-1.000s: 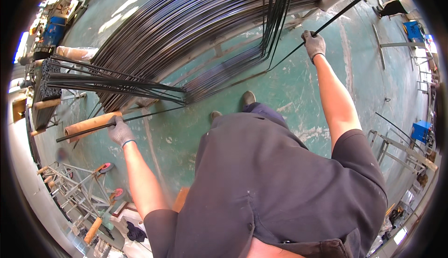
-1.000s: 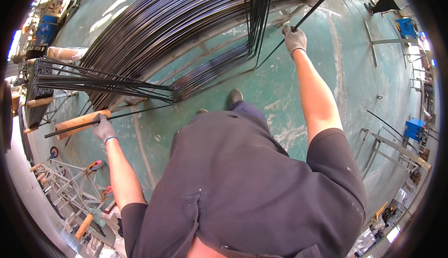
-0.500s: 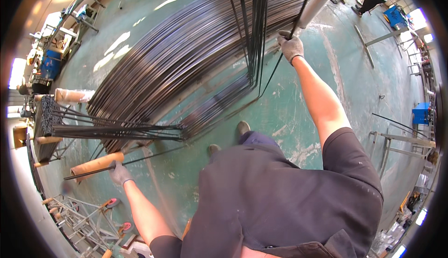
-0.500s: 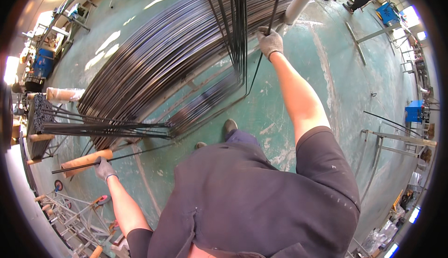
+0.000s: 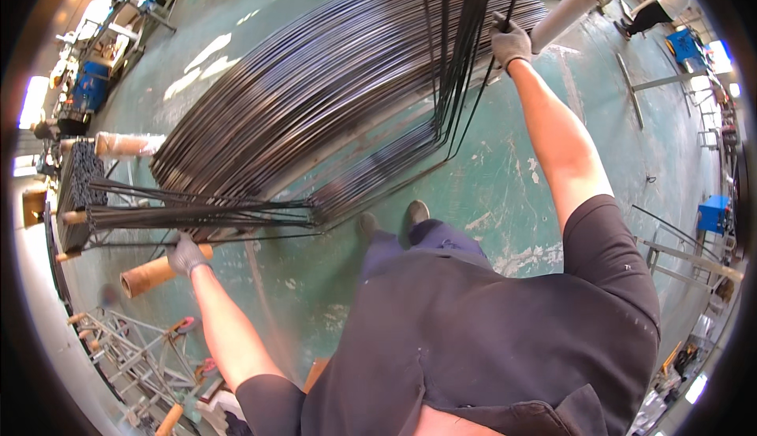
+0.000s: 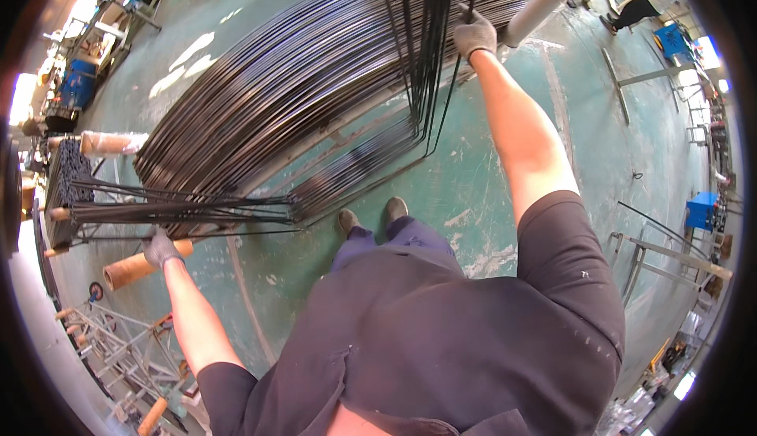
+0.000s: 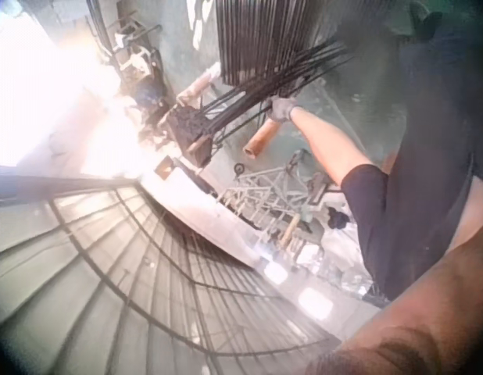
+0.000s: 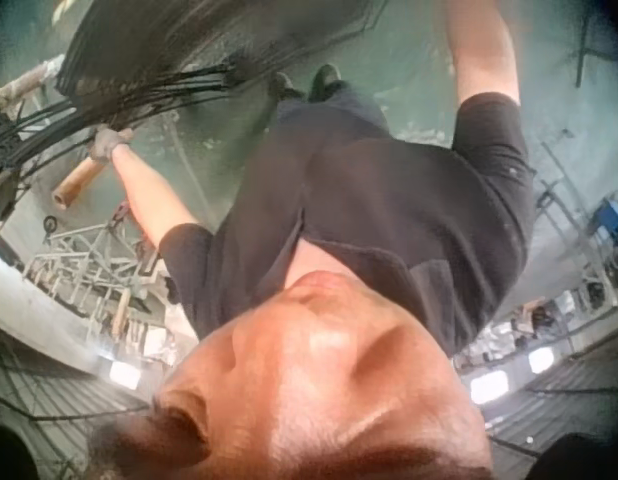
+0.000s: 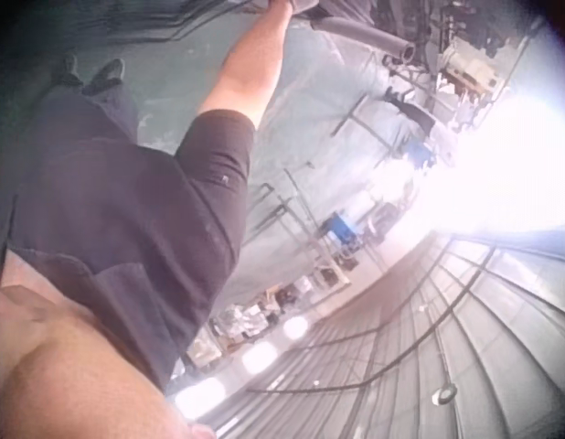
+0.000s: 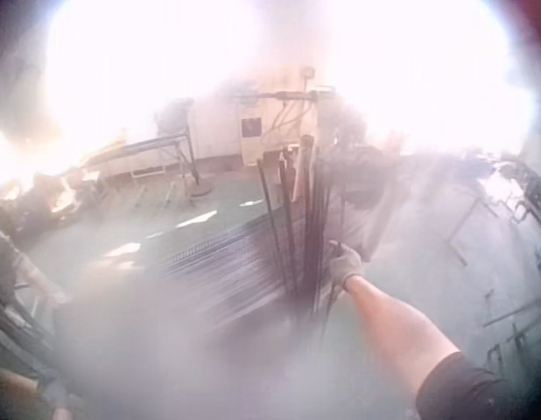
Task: The person picks up and stacks long metal rods in a workshop, moving them between a wooden workbench and a rack. Another person is present and also handles rods nearby.
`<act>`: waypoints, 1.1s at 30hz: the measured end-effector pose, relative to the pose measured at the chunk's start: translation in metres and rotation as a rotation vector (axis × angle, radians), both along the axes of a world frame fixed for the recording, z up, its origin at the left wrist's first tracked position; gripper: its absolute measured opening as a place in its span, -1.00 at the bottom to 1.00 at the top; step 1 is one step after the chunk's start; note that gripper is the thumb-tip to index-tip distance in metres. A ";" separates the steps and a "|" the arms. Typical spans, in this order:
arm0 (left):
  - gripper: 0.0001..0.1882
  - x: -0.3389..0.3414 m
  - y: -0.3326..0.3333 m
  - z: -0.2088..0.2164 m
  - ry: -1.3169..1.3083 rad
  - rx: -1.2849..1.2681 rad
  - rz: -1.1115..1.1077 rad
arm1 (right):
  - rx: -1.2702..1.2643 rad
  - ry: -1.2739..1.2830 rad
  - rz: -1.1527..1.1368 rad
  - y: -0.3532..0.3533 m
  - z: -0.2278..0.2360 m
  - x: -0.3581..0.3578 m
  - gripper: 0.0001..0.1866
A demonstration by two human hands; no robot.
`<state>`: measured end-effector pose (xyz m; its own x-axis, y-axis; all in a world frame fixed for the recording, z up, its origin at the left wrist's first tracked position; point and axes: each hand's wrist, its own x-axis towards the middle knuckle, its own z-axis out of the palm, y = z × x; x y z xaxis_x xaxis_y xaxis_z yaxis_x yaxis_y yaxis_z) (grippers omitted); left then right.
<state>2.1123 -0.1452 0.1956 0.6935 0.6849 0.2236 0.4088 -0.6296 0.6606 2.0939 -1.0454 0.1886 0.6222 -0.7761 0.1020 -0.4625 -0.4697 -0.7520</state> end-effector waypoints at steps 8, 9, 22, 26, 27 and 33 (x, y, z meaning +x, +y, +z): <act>-0.73 0.014 -0.025 0.005 0.015 -0.069 -0.006 | 0.043 0.088 0.050 -0.009 -0.029 0.024 -0.50; -0.64 0.014 -0.027 0.011 0.086 -0.011 0.052 | -0.012 0.101 0.051 -0.010 -0.030 0.025 -0.49; -0.66 0.042 0.004 -0.014 -0.059 -0.716 -0.038 | -0.060 0.099 0.150 -0.018 -0.034 0.042 -0.56; -0.68 0.026 -0.009 -0.014 -0.085 -0.881 -0.044 | -0.186 0.160 0.042 0.000 -0.041 0.038 -0.44; -0.55 0.023 -0.003 -0.010 0.002 -0.950 -0.149 | -0.236 0.194 0.013 0.008 -0.036 0.034 -0.42; -0.39 0.029 -0.051 -0.003 -0.143 -0.738 0.046 | -0.257 0.271 -0.014 -0.007 -0.051 0.037 -0.38</act>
<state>2.1418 -0.1965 0.1926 0.6596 0.7189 -0.2193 0.3027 0.0130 0.9530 2.1307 -1.0519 0.1377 0.6432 -0.7550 0.1279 -0.6362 -0.6198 -0.4594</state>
